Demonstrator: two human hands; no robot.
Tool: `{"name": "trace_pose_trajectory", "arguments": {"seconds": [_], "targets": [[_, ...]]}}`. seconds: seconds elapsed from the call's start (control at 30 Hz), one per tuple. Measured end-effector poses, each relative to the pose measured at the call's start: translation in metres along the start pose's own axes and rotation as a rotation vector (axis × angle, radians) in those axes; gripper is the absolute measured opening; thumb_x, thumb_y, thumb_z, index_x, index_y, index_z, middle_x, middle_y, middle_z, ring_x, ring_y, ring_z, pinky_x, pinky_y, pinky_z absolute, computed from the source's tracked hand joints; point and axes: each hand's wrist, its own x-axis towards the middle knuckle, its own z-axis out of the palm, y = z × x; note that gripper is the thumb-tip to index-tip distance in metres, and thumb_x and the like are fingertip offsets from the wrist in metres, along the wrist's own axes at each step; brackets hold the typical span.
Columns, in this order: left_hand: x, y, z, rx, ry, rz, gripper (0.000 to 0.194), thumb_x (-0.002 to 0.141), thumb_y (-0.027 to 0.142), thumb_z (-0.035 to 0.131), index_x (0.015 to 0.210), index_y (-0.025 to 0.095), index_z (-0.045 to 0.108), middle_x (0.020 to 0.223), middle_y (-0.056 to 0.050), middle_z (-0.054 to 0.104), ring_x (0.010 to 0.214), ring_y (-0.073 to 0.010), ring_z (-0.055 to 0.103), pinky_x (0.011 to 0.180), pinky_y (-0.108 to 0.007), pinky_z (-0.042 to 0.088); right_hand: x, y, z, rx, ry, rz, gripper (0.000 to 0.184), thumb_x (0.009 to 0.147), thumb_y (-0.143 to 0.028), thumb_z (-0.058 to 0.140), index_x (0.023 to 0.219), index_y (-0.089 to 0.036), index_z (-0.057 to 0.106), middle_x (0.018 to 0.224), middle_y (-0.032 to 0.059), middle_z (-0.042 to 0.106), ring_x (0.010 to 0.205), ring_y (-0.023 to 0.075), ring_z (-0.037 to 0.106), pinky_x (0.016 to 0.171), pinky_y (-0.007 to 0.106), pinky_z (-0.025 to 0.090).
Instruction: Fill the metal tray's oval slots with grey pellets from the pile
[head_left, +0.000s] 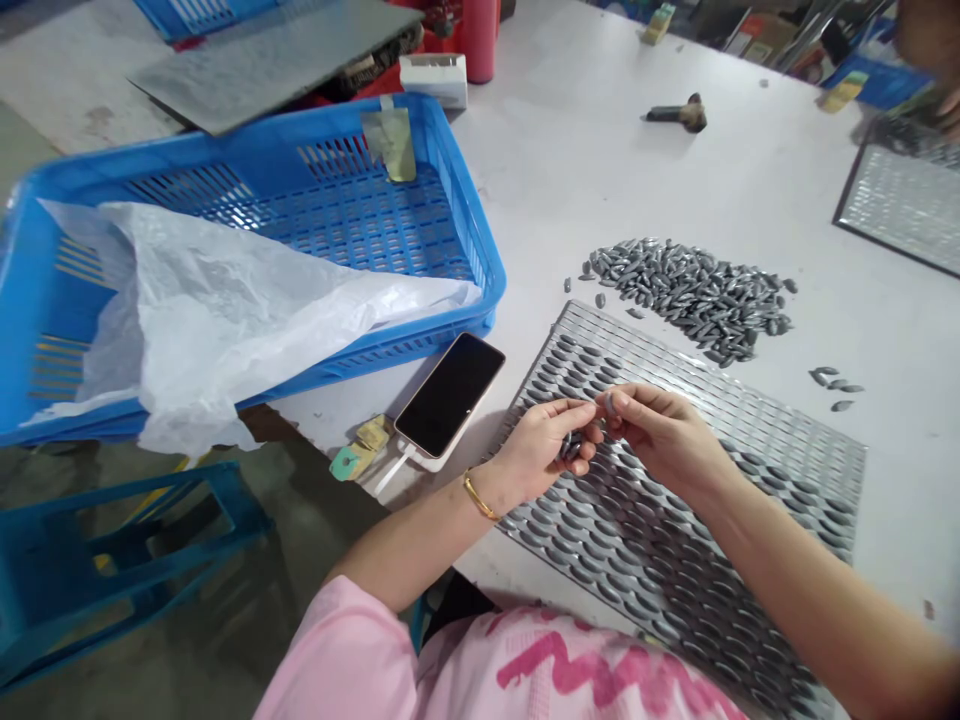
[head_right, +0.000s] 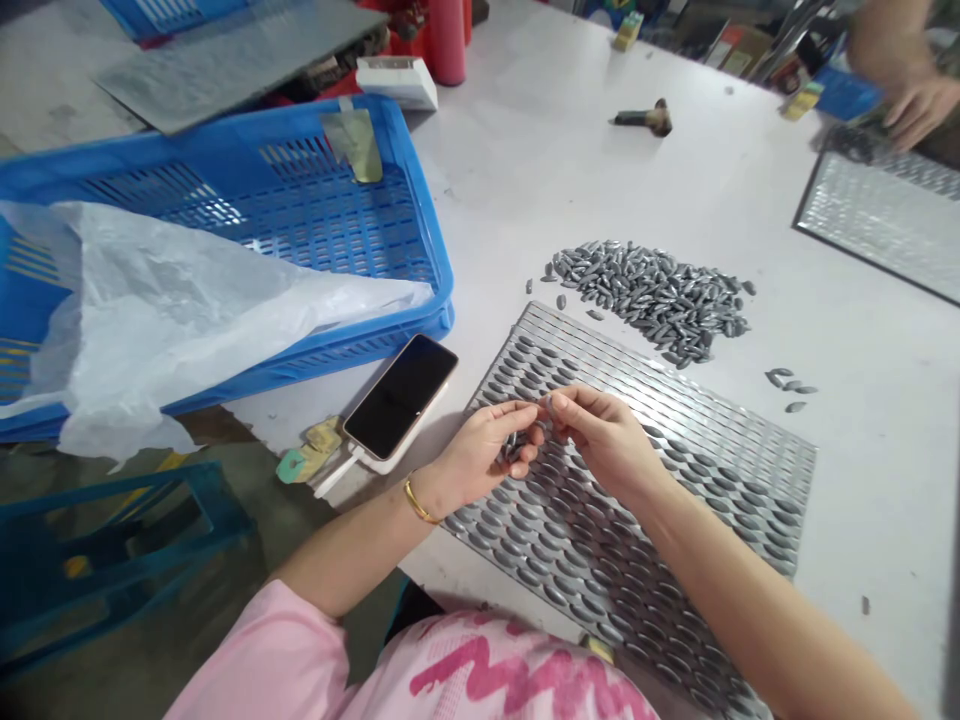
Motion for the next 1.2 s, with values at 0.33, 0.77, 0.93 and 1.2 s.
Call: {"name": "trace_pose_trajectory", "arguments": {"seconds": [0.33, 0.77, 0.93, 1.2], "targets": [[-0.002, 0.000, 0.003, 0.090, 0.045, 0.075, 0.028, 0.074, 0.035, 0.079, 0.085, 0.016, 0.061, 0.073, 0.001, 0.059, 0.056, -0.0067, 0.051, 0.044, -0.018, 0.036, -0.008, 0.001, 0.002, 0.002, 0.020, 0.023, 0.025, 0.082, -0.046, 0.075, 0.083, -0.021, 0.071, 0.073, 0.0036, 0.067, 0.066, 0.0156, 0.059, 0.060, 0.029, 0.049], [-0.005, -0.003, 0.008, 0.240, 0.026, 0.084, 0.022, 0.075, 0.031, 0.076, 0.080, 0.015, 0.062, 0.068, 0.000, 0.060, 0.051, -0.0073, 0.053, 0.042, -0.018, 0.036, -0.018, -0.010, -0.040, -0.307, -0.136, 0.044, 0.029, 0.075, -0.047, 0.081, 0.090, -0.022, 0.078, 0.076, 0.0055, 0.073, 0.067, 0.0185, 0.064, 0.061, 0.032, 0.054], [-0.009, 0.011, 0.009, -0.278, 0.111, 0.061, 0.014, 0.081, 0.018, 0.063, 0.095, 0.015, 0.065, 0.095, -0.008, 0.071, 0.084, -0.0170, 0.072, 0.064, -0.022, 0.055, 0.004, 0.005, -0.071, -0.768, 0.232, -0.371, 0.019, 0.087, -0.042, 0.068, 0.095, -0.027, 0.078, 0.091, 0.0042, 0.077, 0.075, 0.0214, 0.069, 0.069, 0.036, 0.055], [-0.006, 0.001, 0.012, -0.305, 0.165, -0.021, 0.016, 0.088, 0.011, 0.052, 0.101, 0.013, 0.060, 0.101, -0.013, 0.073, 0.090, -0.0237, 0.075, 0.082, -0.036, 0.060, 0.033, 0.018, -0.077, -1.173, 0.150, -0.723, 0.024, 0.095, -0.028, 0.053, 0.099, -0.025, 0.077, 0.091, 0.0068, 0.076, 0.085, 0.0224, 0.070, 0.075, 0.036, 0.056]]}}
